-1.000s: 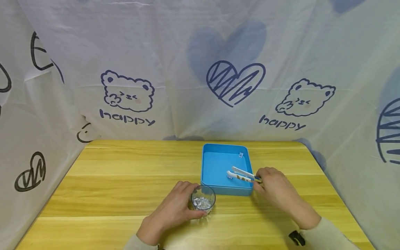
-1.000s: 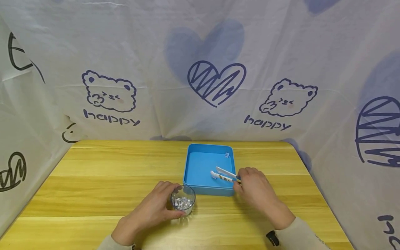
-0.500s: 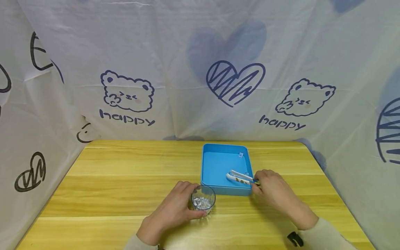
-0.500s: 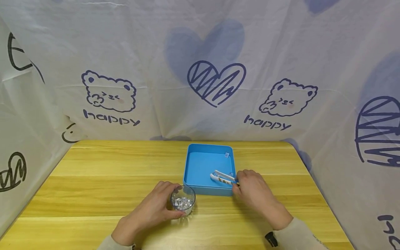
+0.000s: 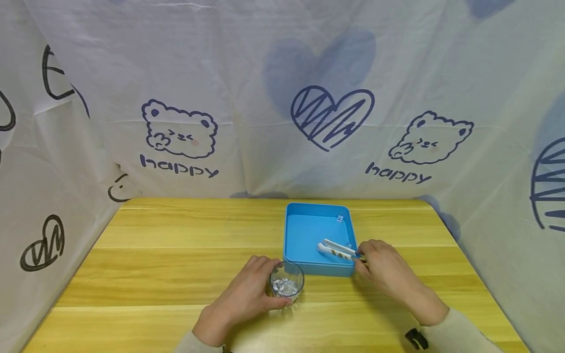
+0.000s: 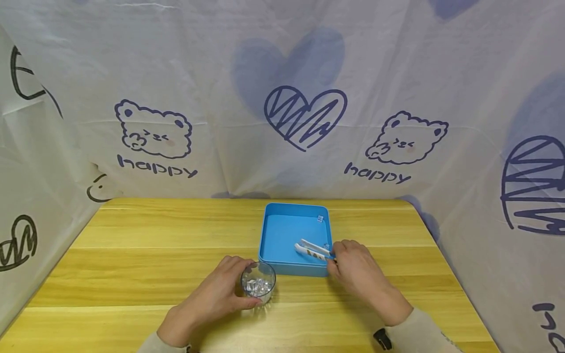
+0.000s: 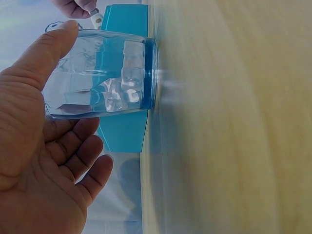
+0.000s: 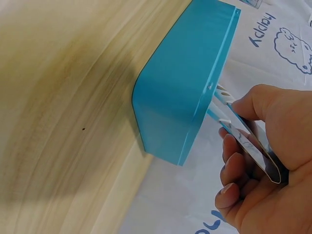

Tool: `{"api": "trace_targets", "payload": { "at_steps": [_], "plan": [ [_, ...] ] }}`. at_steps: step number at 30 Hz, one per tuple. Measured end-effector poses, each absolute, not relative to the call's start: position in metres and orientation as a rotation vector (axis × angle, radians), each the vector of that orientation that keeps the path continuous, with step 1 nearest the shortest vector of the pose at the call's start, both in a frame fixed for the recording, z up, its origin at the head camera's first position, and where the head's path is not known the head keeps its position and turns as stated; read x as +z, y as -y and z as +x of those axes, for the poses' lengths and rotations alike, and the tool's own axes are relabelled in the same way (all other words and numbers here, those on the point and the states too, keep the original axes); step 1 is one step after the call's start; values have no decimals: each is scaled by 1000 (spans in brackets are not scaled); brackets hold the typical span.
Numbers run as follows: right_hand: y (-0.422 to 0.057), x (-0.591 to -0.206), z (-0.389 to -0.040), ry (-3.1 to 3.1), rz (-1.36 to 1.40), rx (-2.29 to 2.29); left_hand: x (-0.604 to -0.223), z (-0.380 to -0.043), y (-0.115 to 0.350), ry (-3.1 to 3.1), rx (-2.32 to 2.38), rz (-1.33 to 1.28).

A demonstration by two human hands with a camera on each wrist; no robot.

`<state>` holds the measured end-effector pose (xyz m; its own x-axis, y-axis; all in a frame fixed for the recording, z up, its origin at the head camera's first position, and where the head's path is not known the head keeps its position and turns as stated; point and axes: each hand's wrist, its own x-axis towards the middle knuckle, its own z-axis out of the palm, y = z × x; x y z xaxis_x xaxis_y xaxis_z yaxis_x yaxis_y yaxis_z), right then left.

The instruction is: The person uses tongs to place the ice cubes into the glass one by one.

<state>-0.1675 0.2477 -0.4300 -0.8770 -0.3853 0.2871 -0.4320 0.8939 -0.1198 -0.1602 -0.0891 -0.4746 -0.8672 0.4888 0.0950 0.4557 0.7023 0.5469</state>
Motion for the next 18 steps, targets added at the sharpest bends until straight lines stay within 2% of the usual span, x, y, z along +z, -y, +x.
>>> {"api": "trace_targets", "payload": {
  "at_steps": [18],
  "plan": [
    [-243,-418,-160,2734,621,324,-474,-159,89,-2845,897,796]
  ]
}}
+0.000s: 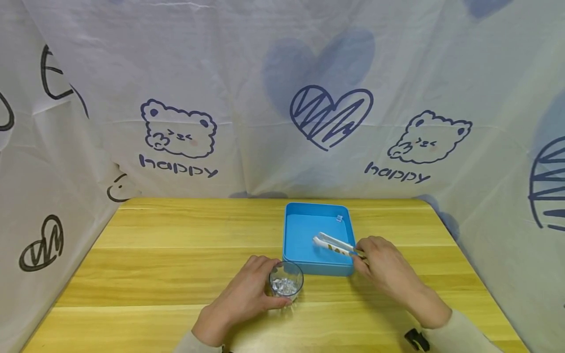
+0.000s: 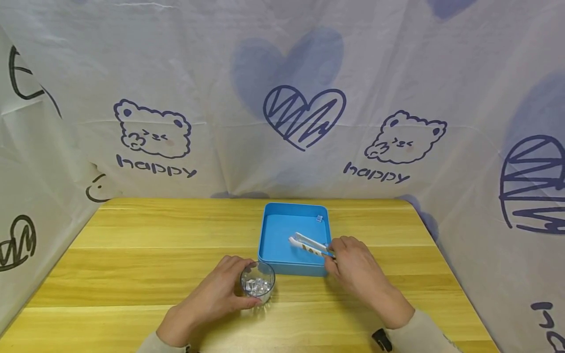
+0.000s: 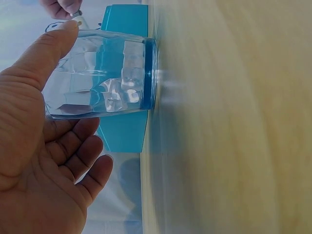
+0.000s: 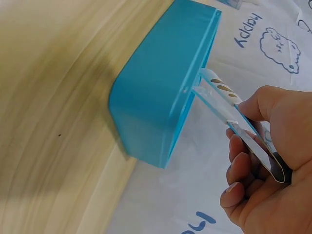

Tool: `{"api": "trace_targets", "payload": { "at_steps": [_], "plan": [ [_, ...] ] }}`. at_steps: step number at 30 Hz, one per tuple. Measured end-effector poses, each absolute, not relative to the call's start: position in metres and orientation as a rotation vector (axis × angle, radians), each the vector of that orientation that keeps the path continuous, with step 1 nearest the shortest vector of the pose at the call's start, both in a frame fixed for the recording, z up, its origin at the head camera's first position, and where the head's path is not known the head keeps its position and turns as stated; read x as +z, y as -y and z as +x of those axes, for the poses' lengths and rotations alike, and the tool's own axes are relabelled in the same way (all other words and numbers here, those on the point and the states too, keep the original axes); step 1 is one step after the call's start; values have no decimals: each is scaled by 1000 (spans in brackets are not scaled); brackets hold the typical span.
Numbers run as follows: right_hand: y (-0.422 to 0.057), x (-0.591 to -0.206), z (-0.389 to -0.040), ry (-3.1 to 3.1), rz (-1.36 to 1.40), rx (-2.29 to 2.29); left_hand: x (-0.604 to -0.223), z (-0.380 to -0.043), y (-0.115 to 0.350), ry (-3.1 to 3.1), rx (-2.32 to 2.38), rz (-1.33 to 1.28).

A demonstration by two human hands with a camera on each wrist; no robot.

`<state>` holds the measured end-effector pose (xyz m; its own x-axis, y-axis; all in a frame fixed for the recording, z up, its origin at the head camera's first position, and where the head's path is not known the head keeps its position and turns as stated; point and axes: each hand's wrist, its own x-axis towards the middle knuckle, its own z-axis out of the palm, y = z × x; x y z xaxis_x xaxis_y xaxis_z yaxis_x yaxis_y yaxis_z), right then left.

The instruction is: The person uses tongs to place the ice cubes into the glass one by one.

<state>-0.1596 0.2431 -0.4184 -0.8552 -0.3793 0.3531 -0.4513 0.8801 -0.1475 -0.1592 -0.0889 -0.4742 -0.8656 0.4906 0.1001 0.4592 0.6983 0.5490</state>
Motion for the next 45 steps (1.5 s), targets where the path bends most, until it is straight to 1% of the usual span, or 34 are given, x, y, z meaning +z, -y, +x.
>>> {"api": "trace_targets", "payload": {
  "at_steps": [6,17,22,30,45],
  "plan": [
    [-234,-412,-149,2688,639,398,-475,-159,89,-2847,901,802],
    [-217,-407,-124,2505,851,483,-475,-160,89,-2853,892,799],
    [-213,-409,-117,2510,889,518,-474,-159,89,-2851,900,796],
    [-211,-415,-112,2510,917,536,-475,-159,89,-2856,894,816],
    [-209,-415,-110,2530,896,539,-474,-159,89,-2845,893,806]
  ]
}}
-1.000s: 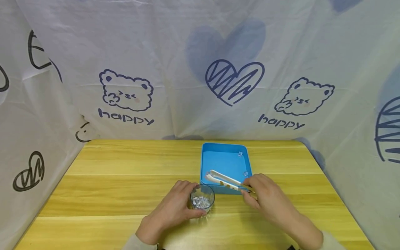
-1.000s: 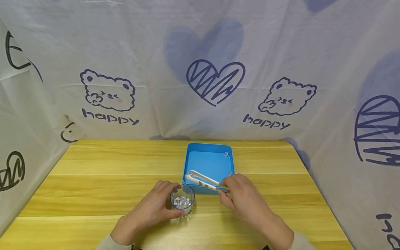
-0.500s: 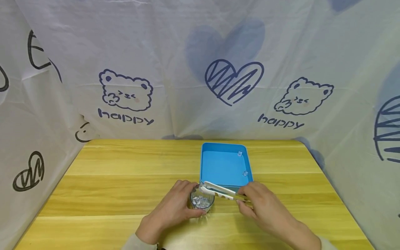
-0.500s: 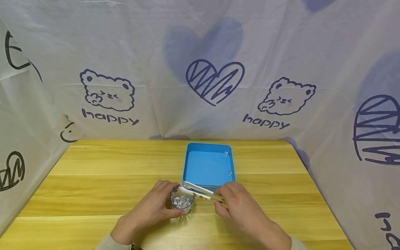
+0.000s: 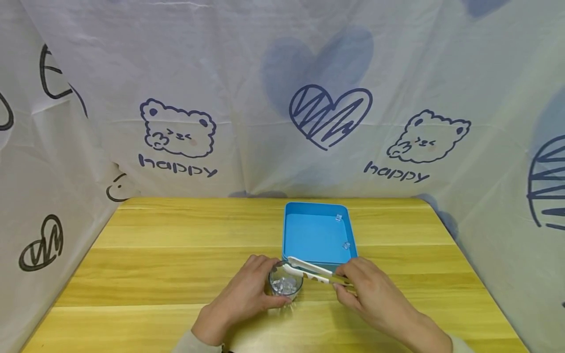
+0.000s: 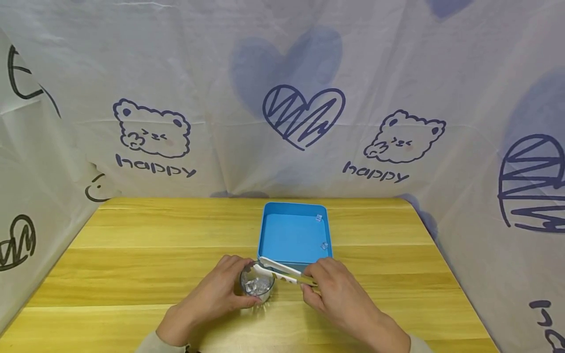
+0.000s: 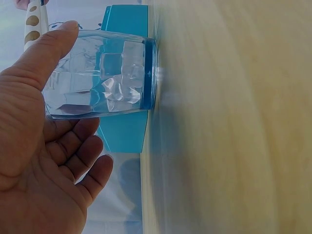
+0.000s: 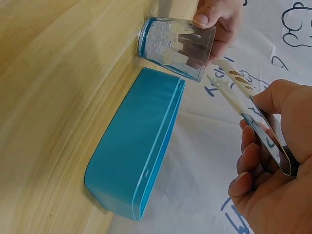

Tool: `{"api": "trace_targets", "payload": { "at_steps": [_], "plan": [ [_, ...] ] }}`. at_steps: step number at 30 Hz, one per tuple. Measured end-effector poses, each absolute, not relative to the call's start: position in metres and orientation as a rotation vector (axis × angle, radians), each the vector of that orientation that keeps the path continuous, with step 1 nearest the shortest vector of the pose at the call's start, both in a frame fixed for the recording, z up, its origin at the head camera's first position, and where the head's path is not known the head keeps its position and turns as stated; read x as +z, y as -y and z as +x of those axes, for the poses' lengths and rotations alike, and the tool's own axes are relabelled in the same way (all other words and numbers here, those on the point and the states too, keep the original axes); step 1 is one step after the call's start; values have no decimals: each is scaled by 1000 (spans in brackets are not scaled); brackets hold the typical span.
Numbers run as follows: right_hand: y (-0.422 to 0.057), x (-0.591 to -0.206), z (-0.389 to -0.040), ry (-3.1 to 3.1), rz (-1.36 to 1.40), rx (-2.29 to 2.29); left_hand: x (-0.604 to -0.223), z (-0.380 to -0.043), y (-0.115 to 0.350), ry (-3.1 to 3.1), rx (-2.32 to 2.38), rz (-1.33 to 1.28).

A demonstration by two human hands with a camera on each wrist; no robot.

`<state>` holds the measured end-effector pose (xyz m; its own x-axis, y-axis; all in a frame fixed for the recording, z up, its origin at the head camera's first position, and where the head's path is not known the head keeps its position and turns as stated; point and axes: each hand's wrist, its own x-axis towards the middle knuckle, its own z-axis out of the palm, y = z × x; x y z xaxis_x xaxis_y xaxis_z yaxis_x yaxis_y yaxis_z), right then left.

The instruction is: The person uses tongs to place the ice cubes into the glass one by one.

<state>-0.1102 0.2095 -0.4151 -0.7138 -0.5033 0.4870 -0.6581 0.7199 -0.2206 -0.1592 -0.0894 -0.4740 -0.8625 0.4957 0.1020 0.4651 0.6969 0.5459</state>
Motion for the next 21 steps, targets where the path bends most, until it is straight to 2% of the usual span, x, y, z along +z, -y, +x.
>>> {"api": "trace_targets", "payload": {
  "at_steps": [15,21],
  "plan": [
    [-224,-401,-123,2590,739,459,-475,-159,89,-2854,905,819],
    [-233,-396,-135,2581,646,235,-475,-159,89,-2849,905,818]
  ]
}}
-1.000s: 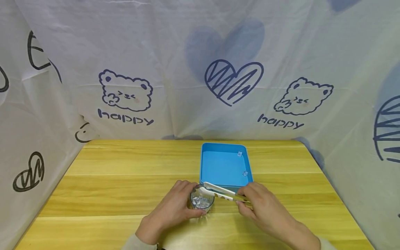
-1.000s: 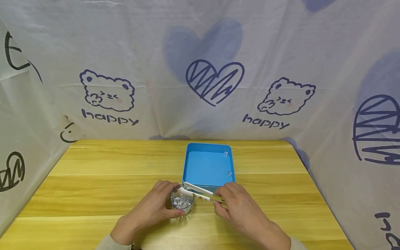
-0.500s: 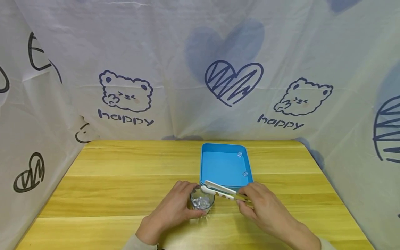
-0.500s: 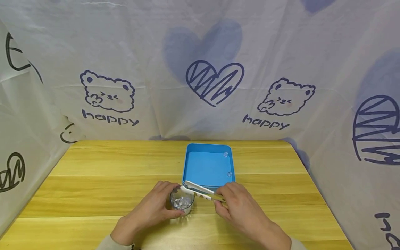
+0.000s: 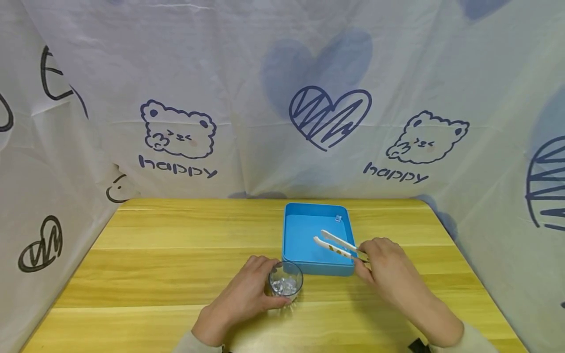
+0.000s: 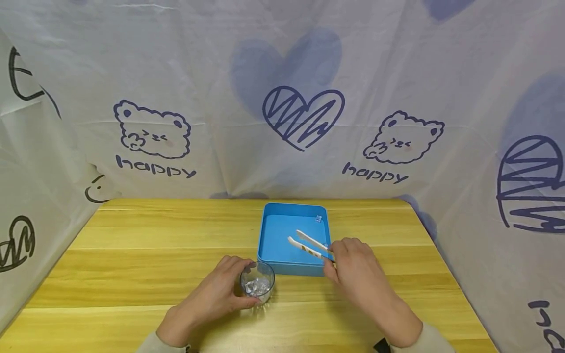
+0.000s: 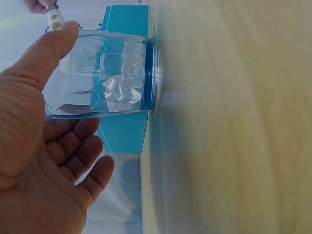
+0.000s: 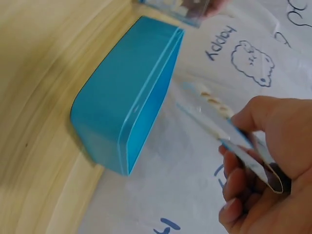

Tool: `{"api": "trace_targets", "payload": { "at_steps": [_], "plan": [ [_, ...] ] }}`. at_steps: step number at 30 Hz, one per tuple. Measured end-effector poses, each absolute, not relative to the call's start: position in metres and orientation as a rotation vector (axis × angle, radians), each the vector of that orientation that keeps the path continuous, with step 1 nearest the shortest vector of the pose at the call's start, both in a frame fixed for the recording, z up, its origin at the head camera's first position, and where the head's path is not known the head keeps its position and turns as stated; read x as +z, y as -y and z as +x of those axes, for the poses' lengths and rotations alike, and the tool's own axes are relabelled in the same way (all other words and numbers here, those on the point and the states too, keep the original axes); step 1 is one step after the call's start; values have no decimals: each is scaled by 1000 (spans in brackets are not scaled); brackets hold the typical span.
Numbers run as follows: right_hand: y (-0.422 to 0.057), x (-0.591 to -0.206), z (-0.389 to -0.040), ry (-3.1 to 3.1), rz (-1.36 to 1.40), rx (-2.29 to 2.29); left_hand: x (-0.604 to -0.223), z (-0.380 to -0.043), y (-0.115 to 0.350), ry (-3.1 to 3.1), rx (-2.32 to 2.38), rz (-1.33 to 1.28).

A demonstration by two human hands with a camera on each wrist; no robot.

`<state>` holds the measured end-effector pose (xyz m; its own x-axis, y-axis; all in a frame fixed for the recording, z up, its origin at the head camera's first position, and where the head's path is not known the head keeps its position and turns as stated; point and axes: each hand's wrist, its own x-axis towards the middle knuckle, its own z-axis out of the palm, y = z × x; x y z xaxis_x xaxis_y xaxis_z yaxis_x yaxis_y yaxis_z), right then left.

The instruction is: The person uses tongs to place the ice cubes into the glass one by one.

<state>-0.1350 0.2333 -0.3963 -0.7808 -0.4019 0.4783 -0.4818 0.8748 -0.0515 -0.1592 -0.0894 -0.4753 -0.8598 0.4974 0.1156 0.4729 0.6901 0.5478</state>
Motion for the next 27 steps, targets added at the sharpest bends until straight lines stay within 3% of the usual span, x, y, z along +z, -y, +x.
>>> {"api": "trace_targets", "payload": {
  "at_steps": [7,27],
  "plan": [
    [-235,-395,-146,2581,595,-44,-475,-159,90,-2847,911,818],
    [-206,-401,-147,2681,386,-233,-474,-159,90,-2844,914,813]
  ]
}}
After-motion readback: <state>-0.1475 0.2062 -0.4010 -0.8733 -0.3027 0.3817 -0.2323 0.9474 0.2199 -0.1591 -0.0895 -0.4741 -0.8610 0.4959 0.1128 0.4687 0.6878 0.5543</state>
